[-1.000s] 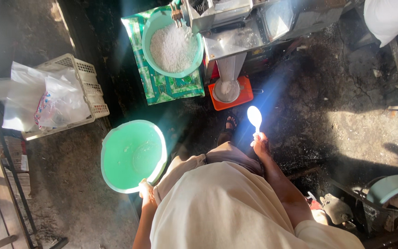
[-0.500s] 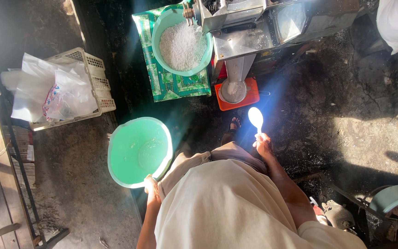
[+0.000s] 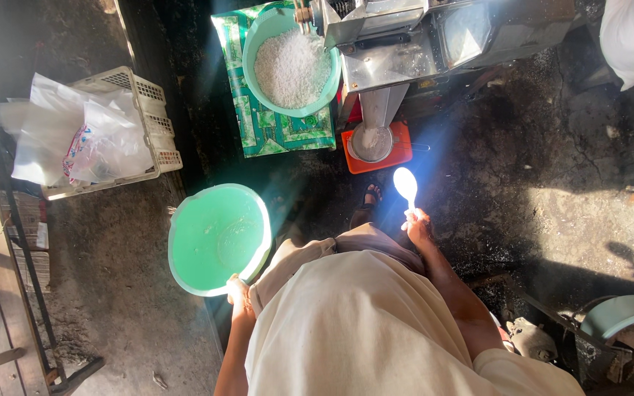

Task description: The person adds water to shredded coconut in a bowl and then scoops the mixture into a processing machine.

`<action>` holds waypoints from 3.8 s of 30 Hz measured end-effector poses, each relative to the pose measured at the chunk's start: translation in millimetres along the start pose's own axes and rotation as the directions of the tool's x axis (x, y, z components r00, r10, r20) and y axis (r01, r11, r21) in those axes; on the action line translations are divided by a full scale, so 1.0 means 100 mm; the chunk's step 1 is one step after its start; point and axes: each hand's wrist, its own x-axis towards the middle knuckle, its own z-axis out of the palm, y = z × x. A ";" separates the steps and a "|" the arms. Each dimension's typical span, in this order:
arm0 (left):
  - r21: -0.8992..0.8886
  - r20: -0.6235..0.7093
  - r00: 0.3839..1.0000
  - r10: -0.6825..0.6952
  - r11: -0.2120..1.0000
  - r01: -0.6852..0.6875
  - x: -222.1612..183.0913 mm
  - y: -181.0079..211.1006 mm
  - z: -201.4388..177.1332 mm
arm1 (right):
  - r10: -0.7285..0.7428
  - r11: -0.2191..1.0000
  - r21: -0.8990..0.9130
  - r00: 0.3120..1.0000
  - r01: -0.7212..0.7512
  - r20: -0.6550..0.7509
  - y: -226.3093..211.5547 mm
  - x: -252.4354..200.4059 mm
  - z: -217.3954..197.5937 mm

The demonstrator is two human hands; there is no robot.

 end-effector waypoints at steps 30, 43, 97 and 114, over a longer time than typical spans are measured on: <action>0.069 0.078 0.993 -0.084 0.995 0.078 0.15 0.03 0.01 | 0.219 0.957 -0.203 0.975 -0.206 0.046 -0.01 -0.03 -0.09; -0.099 0.113 0.991 -0.072 0.992 0.083 0.10 0.05 0.03 | 0.238 0.939 -0.266 0.970 -0.218 0.046 0.00 -0.02 -0.08; -0.260 0.204 0.975 0.093 0.965 -0.038 -0.13 -0.06 0.20 | 0.146 0.929 -0.353 0.986 -0.109 0.080 0.35 0.47 -0.61; -0.365 -0.078 0.978 0.193 0.908 -0.208 -0.08 0.45 1.29 | -0.104 0.974 0.219 0.970 0.055 0.221 -0.46 0.97 0.59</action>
